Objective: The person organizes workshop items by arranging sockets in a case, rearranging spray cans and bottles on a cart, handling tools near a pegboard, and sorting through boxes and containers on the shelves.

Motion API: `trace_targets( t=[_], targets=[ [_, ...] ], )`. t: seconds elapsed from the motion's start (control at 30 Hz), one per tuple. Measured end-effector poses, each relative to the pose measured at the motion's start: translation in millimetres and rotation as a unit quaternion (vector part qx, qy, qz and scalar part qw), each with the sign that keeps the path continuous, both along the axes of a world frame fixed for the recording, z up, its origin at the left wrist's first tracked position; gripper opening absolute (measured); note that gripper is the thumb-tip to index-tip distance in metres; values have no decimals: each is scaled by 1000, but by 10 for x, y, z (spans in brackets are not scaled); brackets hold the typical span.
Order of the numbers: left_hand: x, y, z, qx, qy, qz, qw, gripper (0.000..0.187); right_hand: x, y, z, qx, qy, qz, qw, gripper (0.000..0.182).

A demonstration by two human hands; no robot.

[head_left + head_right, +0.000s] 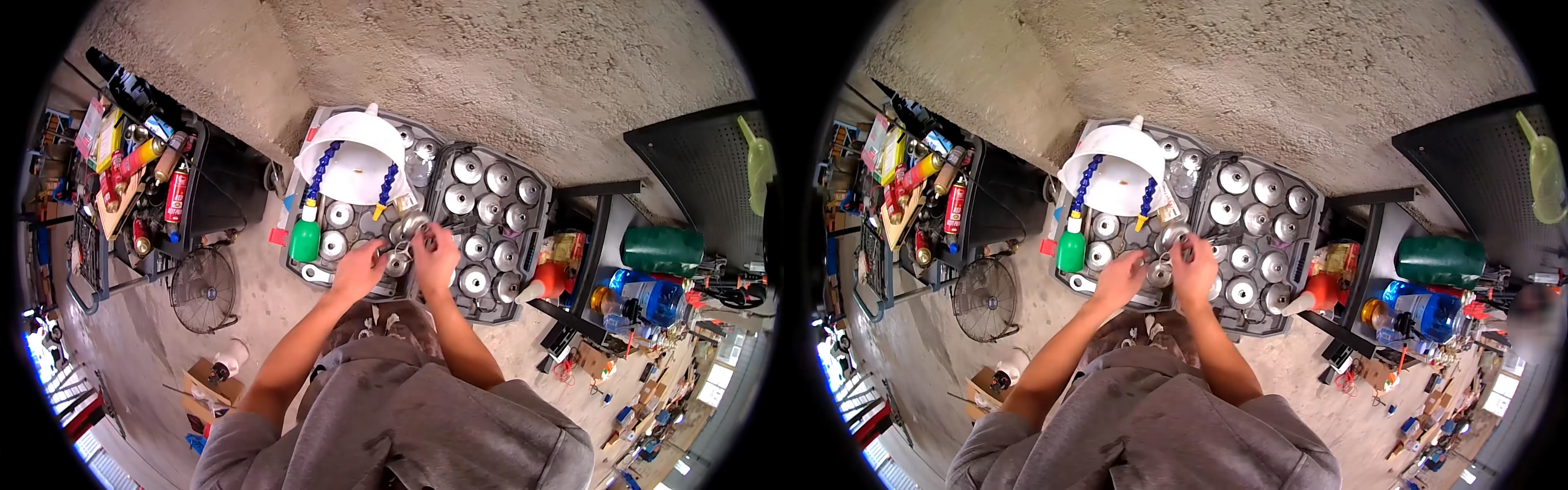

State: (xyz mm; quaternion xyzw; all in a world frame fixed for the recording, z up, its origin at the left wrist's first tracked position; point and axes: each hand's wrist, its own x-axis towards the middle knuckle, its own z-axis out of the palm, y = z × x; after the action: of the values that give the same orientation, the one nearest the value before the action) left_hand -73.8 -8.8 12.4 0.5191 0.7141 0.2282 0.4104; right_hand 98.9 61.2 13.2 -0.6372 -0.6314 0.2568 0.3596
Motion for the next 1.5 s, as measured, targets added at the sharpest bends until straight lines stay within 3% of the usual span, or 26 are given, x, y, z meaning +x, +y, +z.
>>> trace_targets(
  t=[0.07, 0.23, 0.3, 0.33, 0.4, 0.6, 0.8, 0.87, 0.9, 0.97, 1.07, 1.17, 1.27, 1.33, 1.4, 1.47, 1.5],
  targets=[
    [181, 204, 3, 171, 43, -28, 984, 33, 61, 335, 54, 36, 44, -55, 997, 23],
    [662, 1201, -225, 275, 198, -98, 936, 28, 283, 919, 42, 37, 60, -139, 988, 32],
    [793, 1602, -435, 32, 303, -165, 938, 36, 335, 980, 117, 39, 67, -143, 987, 33],
    [850, 1746, -358, 35, 302, -162, 939, 36, 369, 1000, 145, 38, 73, -149, 985, 34],
    [949, 1974, -247, -162, 328, -256, 895, 48, 436, 1028, 136, 43, 78, -137, 987, 36],
    [1070, 2214, -458, -212, 326, -190, 902, 49, 599, 1074, 176, 10, 101, -118, 988, 35],
    [923, 2175, -464, -203, 235, -102, 945, 42, 632, 1160, 103, 12, 86, -73, 994, 33],
    [896, 1949, -391, -37, 224, -31, 973, 47, 606, 1233, 8, 12, 82, -59, 995, 32],
    [912, 1843, -352, -39, 226, -30, 973, 47, 581, 1277, -40, -17, 104, -61, 993, 32],
    [935, 1606, -272, 94, 139, 71, 983, 50, 478, 1409, -135, -88, 188, -74, 975, 34],
    [968, 1085, -125, 187, 108, 64, 974, 49, 368, 1656, -236, -93, 257, -35, 961, 35],
    [855, 553, 279, 129, 41, 13, 991, 48, 274, 1931, -546, -87, 175, 49, 979, 35],
    [635, 165, 518, 40, 75, -23, 996, 48, 140, 1982, -493, -66, 79, 133, 986, 33],
    [447, -48, 414, 36, 95, -26, 995, 47, 89, 2024, -602, 54, -72, 201, 976, 29],
    [293, -209, 285, 33, 114, -30, 992, 45, 87, 2064, -662, 45, -81, 223, 970, 27],
    [187, -334, 187, 62, 127, -19, 990, 43, 94, 2079, -665, 52, -220, 264, 938, 27],
    [158, -370, 176, 64, 126, -12, 990, 41, 98, 2067, -649, 43, -230, 269, 934, 28]
  ],
)
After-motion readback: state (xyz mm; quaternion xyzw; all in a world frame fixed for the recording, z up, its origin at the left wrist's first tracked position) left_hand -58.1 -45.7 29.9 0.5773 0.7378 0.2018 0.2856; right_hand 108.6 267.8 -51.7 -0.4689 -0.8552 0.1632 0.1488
